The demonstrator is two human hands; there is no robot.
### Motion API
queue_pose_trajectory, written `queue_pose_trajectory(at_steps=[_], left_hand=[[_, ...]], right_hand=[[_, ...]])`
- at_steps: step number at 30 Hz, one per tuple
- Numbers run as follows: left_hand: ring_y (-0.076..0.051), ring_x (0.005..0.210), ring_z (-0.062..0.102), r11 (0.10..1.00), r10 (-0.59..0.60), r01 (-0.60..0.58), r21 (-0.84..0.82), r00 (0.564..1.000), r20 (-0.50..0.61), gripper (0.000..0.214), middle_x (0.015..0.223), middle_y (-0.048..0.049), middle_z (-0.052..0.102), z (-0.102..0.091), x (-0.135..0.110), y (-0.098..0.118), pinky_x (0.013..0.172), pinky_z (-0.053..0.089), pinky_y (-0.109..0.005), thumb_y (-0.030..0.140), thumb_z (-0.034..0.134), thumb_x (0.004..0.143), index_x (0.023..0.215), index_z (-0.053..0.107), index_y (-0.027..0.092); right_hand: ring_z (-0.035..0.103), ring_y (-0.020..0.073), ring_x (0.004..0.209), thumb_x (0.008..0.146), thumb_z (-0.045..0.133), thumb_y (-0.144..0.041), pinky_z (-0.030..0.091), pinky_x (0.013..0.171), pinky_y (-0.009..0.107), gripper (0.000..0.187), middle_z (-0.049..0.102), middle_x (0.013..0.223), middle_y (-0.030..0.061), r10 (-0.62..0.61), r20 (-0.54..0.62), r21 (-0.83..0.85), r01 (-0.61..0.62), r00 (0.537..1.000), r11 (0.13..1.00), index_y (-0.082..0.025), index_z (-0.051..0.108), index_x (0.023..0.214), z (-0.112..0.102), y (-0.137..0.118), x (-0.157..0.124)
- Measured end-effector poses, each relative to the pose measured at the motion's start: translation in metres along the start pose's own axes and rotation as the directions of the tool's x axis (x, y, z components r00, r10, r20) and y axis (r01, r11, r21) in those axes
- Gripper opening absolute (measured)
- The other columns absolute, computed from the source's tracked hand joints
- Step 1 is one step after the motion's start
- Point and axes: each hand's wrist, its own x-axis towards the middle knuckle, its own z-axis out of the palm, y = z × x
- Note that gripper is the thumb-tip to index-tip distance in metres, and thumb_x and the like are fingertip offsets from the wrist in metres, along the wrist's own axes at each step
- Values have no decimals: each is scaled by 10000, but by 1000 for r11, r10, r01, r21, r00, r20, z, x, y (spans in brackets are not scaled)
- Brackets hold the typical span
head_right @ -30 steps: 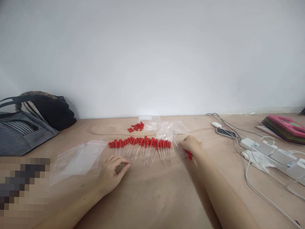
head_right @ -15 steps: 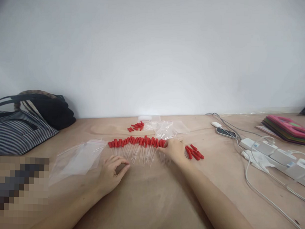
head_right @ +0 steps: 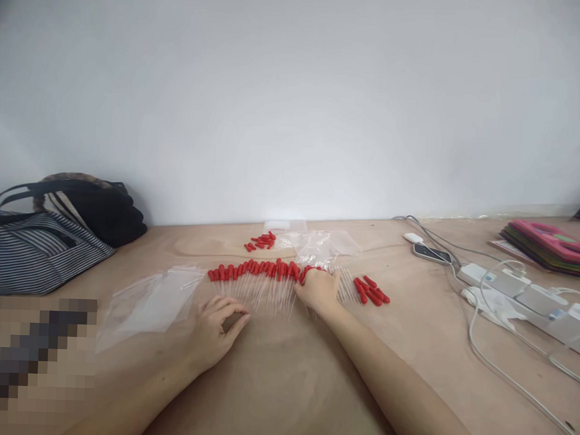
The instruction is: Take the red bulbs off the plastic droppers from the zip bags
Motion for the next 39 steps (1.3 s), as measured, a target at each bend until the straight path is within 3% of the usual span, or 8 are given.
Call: queue_pose_trajectory(at_steps=[7,12,15,18,21,25,32,39], left_hand=[[-191,815,563,998,20,-21,-55,1000,-21,151,820,7,673,-2,-2,6,735,293,-351,265,477,829,790,621,241],[-179,854,565,992,70,-73,-106,997,-27,177,897,17,683,-3,-3,15,763,274,-345,298,439,865,936,593,248],[-163,795,572,985,123,-134,-105,986,-108,157,826,27,690,-3,-3,17,757,259,-338,288,464,861,905,607,240],[-143,704,565,976,184,-202,-79,964,-193,170,685,43,675,-4,-3,16,741,243,-337,275,475,863,816,634,241],[-136,673,550,965,245,-258,-36,944,-220,169,641,47,661,-5,-3,15,735,228,-343,272,487,860,806,646,255],[-142,662,525,950,299,-312,-31,930,-214,197,611,46,643,-1,-6,17,743,224,-357,261,470,868,757,631,242],[-130,618,490,932,353,-361,-24,922,-157,214,589,47,612,1,-14,18,722,225,-353,208,450,858,684,575,202],[-128,636,506,941,336,-339,-11,936,-110,232,584,35,617,1,-15,17,717,236,-342,198,443,845,659,581,209]], right_hand=[[565,132,633,826,378,-381,385,595,234,303,620,661,10,-149,25,402,127,989,907,-184,530,652,2,-4,-16],[547,118,565,715,562,-431,411,581,243,258,591,579,-17,-335,56,938,66,941,341,-184,489,701,19,-27,-44],[560,123,585,632,663,-416,414,595,250,289,614,592,-17,-353,91,986,-33,931,166,-176,532,725,26,-35,-55],[542,117,571,596,705,-412,396,577,251,296,619,607,-14,-332,126,978,-60,935,200,-167,587,714,28,-29,-59],[527,120,587,672,661,-413,369,579,264,246,635,647,2,-334,26,904,121,942,410,-176,638,732,24,-10,-61],[505,136,666,772,600,-311,291,664,315,114,653,661,0,-568,-244,455,610,786,649,-225,673,789,18,11,-66],[419,109,596,818,552,-264,206,625,302,189,550,493,-25,-739,-452,-27,820,500,572,-182,619,662,18,15,-76],[405,107,566,845,487,-143,201,623,304,209,517,476,-32,-799,-449,-206,824,400,529,-195,622,694,16,19,-81]])
